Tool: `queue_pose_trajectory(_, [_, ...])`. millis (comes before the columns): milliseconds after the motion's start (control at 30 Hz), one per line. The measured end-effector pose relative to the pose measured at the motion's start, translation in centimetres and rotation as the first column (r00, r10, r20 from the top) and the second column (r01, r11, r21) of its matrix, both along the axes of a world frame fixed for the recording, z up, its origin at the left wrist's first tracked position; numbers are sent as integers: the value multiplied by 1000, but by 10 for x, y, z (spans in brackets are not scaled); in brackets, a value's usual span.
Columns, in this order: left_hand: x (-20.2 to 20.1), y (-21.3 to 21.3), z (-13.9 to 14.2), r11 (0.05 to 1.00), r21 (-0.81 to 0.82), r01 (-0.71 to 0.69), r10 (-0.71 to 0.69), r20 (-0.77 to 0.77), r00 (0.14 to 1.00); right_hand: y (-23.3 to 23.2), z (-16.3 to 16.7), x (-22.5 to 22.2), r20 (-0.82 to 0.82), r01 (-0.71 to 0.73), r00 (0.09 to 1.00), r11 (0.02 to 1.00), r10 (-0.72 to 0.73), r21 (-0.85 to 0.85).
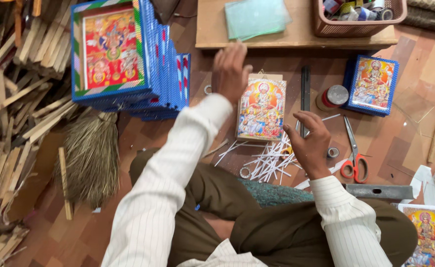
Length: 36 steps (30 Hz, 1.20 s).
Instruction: The person sits cross-legged on the floor and trims a printed deity image with scissors, then fits the trimmed image into a blue beaded picture frame and presses it into place, stacking the finished frame with others.
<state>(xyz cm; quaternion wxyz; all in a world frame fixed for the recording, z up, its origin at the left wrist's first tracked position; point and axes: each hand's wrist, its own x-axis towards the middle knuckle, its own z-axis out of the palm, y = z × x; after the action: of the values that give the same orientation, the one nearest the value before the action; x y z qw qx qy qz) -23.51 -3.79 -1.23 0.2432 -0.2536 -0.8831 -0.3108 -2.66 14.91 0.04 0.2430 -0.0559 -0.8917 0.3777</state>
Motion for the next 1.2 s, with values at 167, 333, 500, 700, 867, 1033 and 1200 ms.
queue_pose_trajectory(167, [-89, 28, -8, 939, -328, -102, 81, -75, 994, 13, -10, -18, 109, 63, 993, 994, -54, -86])
queue_pose_trajectory(333, [-105, 25, -22, 893, -449, 10, -31, -39, 999, 23, -17, -28, 150, 53, 988, 983, -27, -173])
queue_pose_trajectory(500, [-101, 15, -32, 882, -470, 27, -118, -165, 979, 21, -15, -24, 174, 33, 985, 983, -1, -179])
queue_pose_trajectory(700, [-91, 10, -27, 887, -461, 19, -154, -258, 954, 21, -11, -18, 155, 30, 988, 983, -1, -183])
queue_pose_trajectory(867, [-81, 0, -2, 957, -289, -19, -76, -315, 946, 21, -10, -13, 193, 37, 981, 975, 7, -220])
queue_pose_trajectory(1033, [-64, -7, 35, 983, 148, -111, 123, -77, 989, 22, -4, -6, 308, 150, 951, 901, -19, -408])
queue_pose_trajectory(1200, [9, -20, 34, 425, 843, -330, -618, 536, 575, 27, 2, 0, 121, -12, 984, 728, 130, -686])
